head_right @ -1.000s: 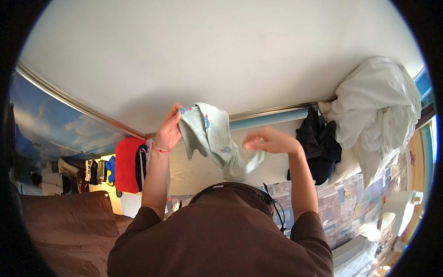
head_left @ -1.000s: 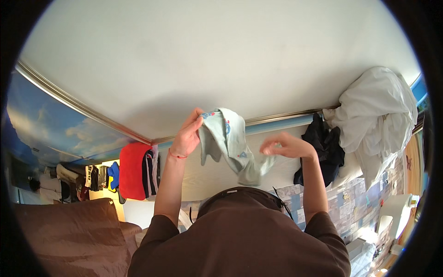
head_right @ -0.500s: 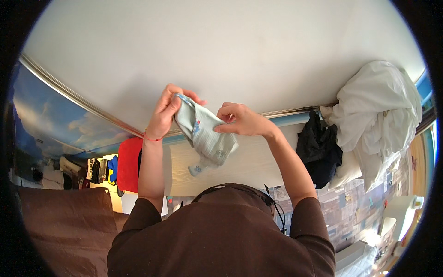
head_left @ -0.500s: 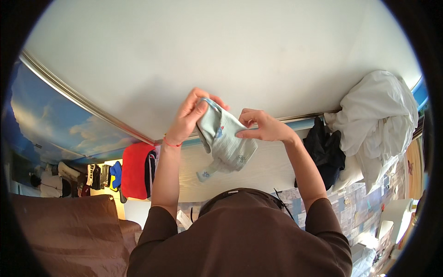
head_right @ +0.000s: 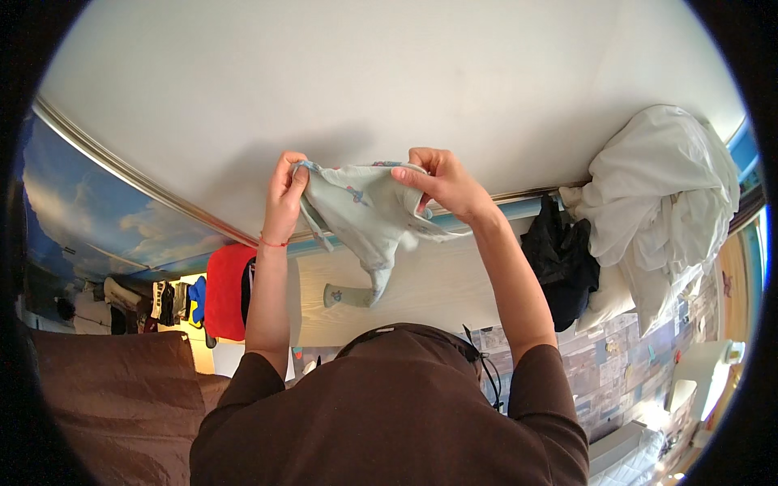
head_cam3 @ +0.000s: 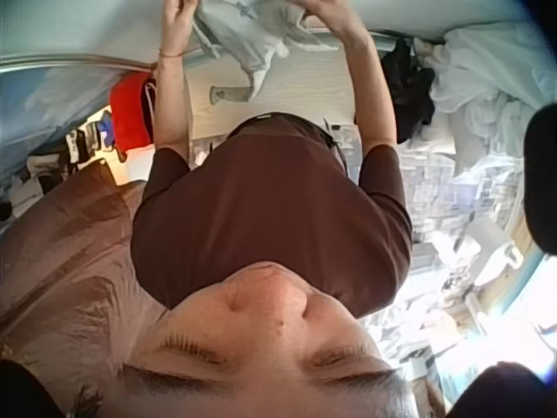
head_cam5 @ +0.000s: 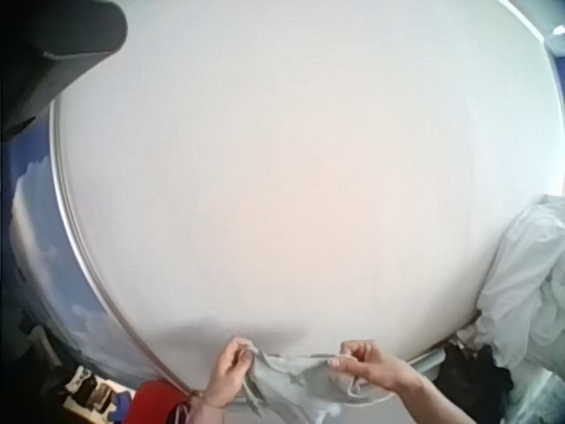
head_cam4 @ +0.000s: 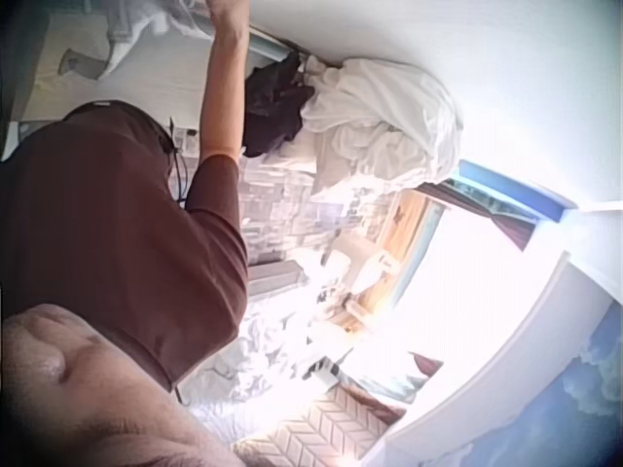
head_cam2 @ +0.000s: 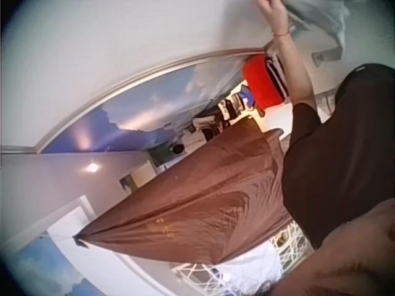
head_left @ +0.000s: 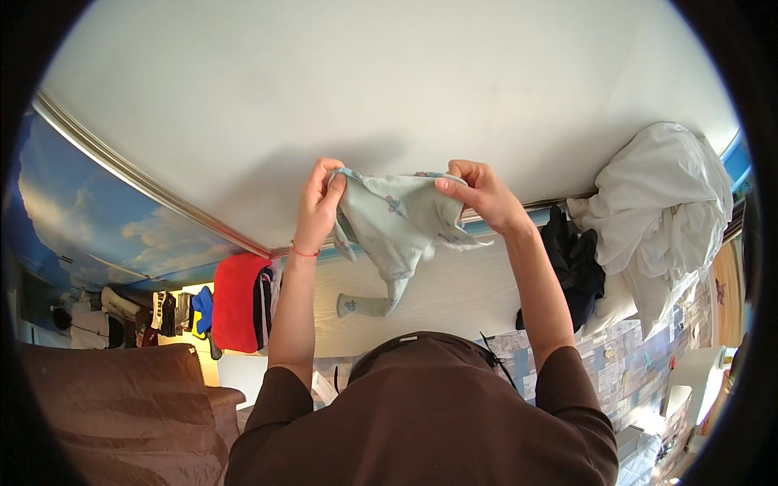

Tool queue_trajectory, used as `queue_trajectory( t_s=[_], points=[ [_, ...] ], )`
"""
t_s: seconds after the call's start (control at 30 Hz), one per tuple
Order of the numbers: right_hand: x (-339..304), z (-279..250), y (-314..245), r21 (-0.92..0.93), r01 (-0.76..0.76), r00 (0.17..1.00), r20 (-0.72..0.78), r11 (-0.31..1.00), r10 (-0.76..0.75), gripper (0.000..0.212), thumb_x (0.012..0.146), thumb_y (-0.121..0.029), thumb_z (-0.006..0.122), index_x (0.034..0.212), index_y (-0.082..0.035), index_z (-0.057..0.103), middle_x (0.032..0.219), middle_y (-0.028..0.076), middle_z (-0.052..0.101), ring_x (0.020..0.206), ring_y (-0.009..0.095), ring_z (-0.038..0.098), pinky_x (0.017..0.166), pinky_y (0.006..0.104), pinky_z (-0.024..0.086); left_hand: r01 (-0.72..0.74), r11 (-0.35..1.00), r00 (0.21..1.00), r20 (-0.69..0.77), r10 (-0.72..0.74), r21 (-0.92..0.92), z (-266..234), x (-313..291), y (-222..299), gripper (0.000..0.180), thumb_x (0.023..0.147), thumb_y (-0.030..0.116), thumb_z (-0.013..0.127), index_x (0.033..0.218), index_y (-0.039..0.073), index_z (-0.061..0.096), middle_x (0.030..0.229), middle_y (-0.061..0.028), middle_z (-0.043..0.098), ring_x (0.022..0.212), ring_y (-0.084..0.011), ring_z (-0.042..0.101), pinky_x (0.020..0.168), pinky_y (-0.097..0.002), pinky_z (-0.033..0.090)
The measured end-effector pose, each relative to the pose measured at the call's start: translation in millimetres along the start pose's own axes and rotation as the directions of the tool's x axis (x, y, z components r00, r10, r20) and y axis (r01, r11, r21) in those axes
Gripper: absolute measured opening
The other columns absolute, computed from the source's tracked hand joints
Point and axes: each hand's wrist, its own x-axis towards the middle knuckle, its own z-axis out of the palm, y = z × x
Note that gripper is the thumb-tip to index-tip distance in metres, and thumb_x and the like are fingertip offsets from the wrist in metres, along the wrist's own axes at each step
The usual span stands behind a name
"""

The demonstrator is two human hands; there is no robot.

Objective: The person folds several garments one by one on a white countertop. They fold a black item, a red item, and a light blue patterned item, smoothing each before stacking them. The folded clothes are placed in a neat pile on the counter.

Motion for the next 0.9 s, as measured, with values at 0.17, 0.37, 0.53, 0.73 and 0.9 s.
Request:
queue_trajectory(
  t_s=[0.17, 0.37, 0.53, 0.73, 0.9],
  points=[
    [7.5, -14.2, -9.0, -0.297, 0.182, 0.945, -0.212, 0.937, -0.25, 0.046, 0.09, -0.007, 0.073, 0.067, -0.009, 0.034, 0.077, 0.003, 0.065, 0.069, 0.006, 0.056, 0.05, 0.0237, 0.052, 0.117, 0.985, 0.884, 0.465, -0.044, -0.13, 3.7, -23.3, 19.6, 0.012, 0.1, 0.014, 0.063, 0.107, 0.004, 0.06, 0.087, 0.0043, 0.057, 0.075, -0.0044, 0.045, 0.067, -0.0194, 0.037],
    [1.2, -16.6, -13.6, 0.145, 0.31, 0.951, -0.033, 0.94, -0.309, 0.038, 0.083, 0.015, 0.055, 0.066, -0.011, 0.032, 0.101, 0.016, 0.071, 0.085, 0.014, 0.065, 0.072, 0.0284, 0.056, 0.193, 0.953, 0.929, 0.355, -0.102, -0.233, 38.3, -13.9, 27.5, 0.035, 0.098, 0.012, 0.066, 0.13, 0.0, 0.058, 0.128, -0.0094, 0.066, 0.113, -0.013, 0.062, 0.089, -0.0267, 0.053],
    [-1.3, -9.2, -15.7, 0.439, 0.24, 0.951, 0.074, 0.866, -0.3, 0.036, 0.084, 0.014, 0.049, 0.066, -0.014, 0.034, 0.093, 0.017, 0.067, 0.091, 0.024, 0.067, 0.081, 0.0353, 0.055, -0.03, 0.999, 0.947, 0.32, 0.017, 0.033, 76.1, -12.3, -13.2, 0.053, 0.089, 0.018, 0.075, 0.135, 0.001, 0.056, 0.13, -0.012, 0.064, 0.115, -0.0233, 0.062, 0.1, -0.0376, 0.047],
    [-7.9, -16.5, -22.0, 0.578, 0.204, 0.966, 0.015, 0.79, -0.26, 0.011, 0.087, -0.001, 0.047, 0.085, -0.012, 0.046, 0.08, 0.011, 0.059, 0.089, 0.024, 0.058, 0.077, 0.0332, 0.049, 0.24, 0.968, 0.856, 0.487, -0.175, -0.074, 93.5, -16.6, -22.6, 0.031, 0.089, 0.025, 0.077, 0.107, 0.001, 0.067, 0.086, -0.0007, 0.066, 0.082, -0.0102, 0.057, 0.075, -0.0284, 0.047],
    [-11.9, -25.4, -28.7, -0.012, 0.094, 0.988, -0.126, 0.996, -0.094, 0.024, 0.093, -0.025, 0.06, 0.102, -0.004, 0.055, 0.074, 0.0, 0.046, 0.075, 0.013, 0.046, 0.071, 0.0257, 0.039, 0.162, 0.976, 0.933, 0.345, -0.104, -0.144, 87.6, 2.0, 10.7, 0.019, 0.097, 0.019, 0.068, 0.094, 0.001, 0.066, 0.071, 0.0059, 0.052, 0.066, -0.0039, 0.039, 0.057, -0.0244, 0.033]
  ],
)
